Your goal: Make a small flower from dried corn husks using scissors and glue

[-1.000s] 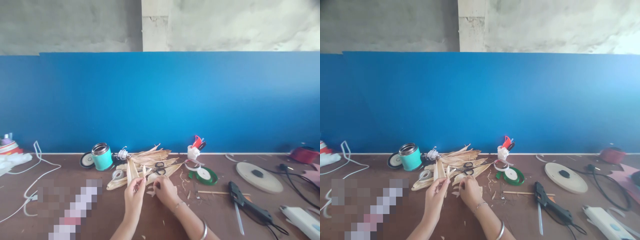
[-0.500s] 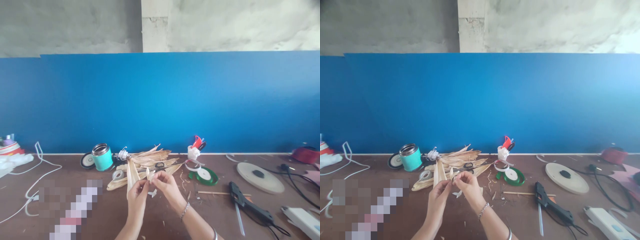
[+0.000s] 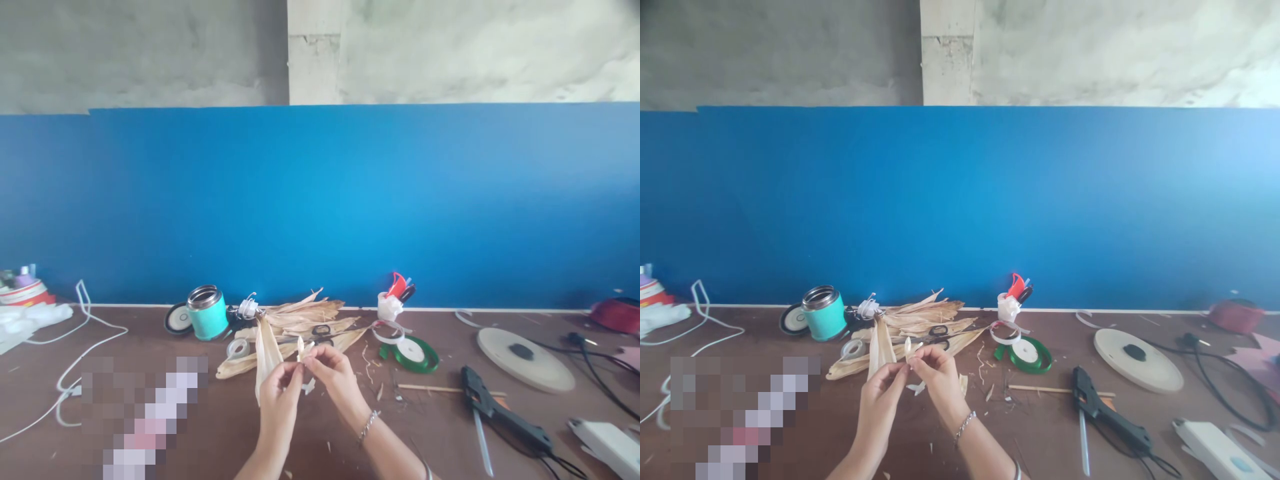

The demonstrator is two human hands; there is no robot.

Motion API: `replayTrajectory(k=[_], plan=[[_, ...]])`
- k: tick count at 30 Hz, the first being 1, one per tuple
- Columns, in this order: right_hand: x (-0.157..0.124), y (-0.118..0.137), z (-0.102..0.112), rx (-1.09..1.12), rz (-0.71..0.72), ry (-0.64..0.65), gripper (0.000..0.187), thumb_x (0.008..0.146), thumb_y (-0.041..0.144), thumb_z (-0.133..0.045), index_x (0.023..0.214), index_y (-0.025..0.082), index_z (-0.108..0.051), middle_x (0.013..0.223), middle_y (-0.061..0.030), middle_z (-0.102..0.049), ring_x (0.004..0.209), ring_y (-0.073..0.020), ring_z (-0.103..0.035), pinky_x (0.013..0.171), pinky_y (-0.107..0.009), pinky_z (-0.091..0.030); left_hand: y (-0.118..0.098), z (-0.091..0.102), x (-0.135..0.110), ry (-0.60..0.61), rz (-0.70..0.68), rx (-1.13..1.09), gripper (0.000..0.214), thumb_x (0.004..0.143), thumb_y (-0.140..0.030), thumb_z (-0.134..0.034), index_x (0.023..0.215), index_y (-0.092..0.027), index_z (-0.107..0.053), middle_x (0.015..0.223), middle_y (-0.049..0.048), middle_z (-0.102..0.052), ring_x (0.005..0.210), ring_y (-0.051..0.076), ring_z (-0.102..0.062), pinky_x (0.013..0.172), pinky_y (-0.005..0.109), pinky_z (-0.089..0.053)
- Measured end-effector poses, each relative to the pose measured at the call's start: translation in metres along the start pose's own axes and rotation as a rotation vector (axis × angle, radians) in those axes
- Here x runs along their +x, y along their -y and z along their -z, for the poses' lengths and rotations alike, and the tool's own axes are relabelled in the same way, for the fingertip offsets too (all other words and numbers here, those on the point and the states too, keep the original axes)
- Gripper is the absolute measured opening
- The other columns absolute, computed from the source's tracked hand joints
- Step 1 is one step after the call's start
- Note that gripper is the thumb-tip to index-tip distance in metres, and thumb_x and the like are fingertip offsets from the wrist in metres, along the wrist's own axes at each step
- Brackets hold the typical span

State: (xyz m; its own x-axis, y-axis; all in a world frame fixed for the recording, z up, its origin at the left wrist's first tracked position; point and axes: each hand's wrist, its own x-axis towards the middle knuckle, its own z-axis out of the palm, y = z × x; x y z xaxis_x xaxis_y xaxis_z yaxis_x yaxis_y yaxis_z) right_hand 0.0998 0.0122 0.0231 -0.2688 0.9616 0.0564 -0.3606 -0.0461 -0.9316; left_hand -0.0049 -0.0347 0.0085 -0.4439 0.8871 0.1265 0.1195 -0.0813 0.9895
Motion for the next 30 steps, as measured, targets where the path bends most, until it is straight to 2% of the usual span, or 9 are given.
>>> replayTrajectory(k=[6, 14, 21, 26, 30], plan=[[0.001, 0.0, -0.001, -0.03, 0.025, -0.007, 0.032, 0.058, 0.041, -0.078, 0.065, 0.017, -0.059, 0.062, 0.0025, -0.059, 0.057, -0.0098, -0.051, 0.056, -0.023, -0.043, -0.001, 0.0, -0.001, 0.032, -0.019, 0.015, 0.033, 0.075, -0.047, -0.06, 0.074, -0.016, -0.068, 0.064, 0.0038, -0.069, 0.061, 0.018, -0.06, 0.056, 0.024, -0.044], [0.004, -0.004, 0.003, -0.205, 0.094, -0.054, 0.034, 0.06, 0.046, -0.075, 0.064, 0.017, -0.057, 0.061, 0.0015, -0.056, 0.057, -0.0115, -0.05, 0.054, -0.023, -0.042, -0.002, 0.001, 0.0, 0.026, -0.078, 0.04, 0.03, 0.075, -0.045, -0.061, 0.072, -0.016, -0.068, 0.063, 0.0033, -0.068, 0.059, 0.017, -0.06, 0.054, 0.023, -0.046], [0.006, -0.006, 0.009, -0.324, 0.123, -0.017, 0.029, 0.065, 0.043, -0.072, 0.06, 0.016, -0.065, 0.06, -0.0005, -0.06, 0.059, -0.0129, -0.051, 0.058, -0.025, -0.041, -0.001, 0.004, 0.002, 0.074, -0.107, 0.057, 0.031, 0.077, -0.045, -0.058, 0.075, -0.016, -0.068, 0.067, 0.0043, -0.068, 0.06, 0.018, -0.06, 0.057, 0.025, -0.046], [0.007, -0.001, 0.012, -0.336, 0.187, 0.012, 0.027, 0.063, 0.043, -0.073, 0.058, 0.017, -0.068, 0.064, -0.0021, -0.061, 0.063, -0.015, -0.053, 0.059, -0.026, -0.042, -0.005, 0.007, 0.004, 0.116, -0.21, 0.112, 0.029, 0.08, -0.043, -0.055, 0.073, -0.017, -0.066, 0.067, 0.0043, -0.066, 0.063, 0.018, -0.057, 0.061, 0.025, -0.044], [0.007, 0.002, 0.013, -0.3, 0.181, 0.057, 0.025, 0.063, 0.041, -0.073, 0.058, 0.017, -0.068, 0.063, -0.0018, -0.06, 0.063, -0.0148, -0.053, 0.059, -0.026, -0.043, -0.006, 0.008, 0.004, 0.146, -0.267, 0.111, 0.027, 0.082, -0.041, -0.054, 0.073, -0.017, -0.065, 0.07, 0.0046, -0.064, 0.066, 0.018, -0.058, 0.063, 0.025, -0.045]])
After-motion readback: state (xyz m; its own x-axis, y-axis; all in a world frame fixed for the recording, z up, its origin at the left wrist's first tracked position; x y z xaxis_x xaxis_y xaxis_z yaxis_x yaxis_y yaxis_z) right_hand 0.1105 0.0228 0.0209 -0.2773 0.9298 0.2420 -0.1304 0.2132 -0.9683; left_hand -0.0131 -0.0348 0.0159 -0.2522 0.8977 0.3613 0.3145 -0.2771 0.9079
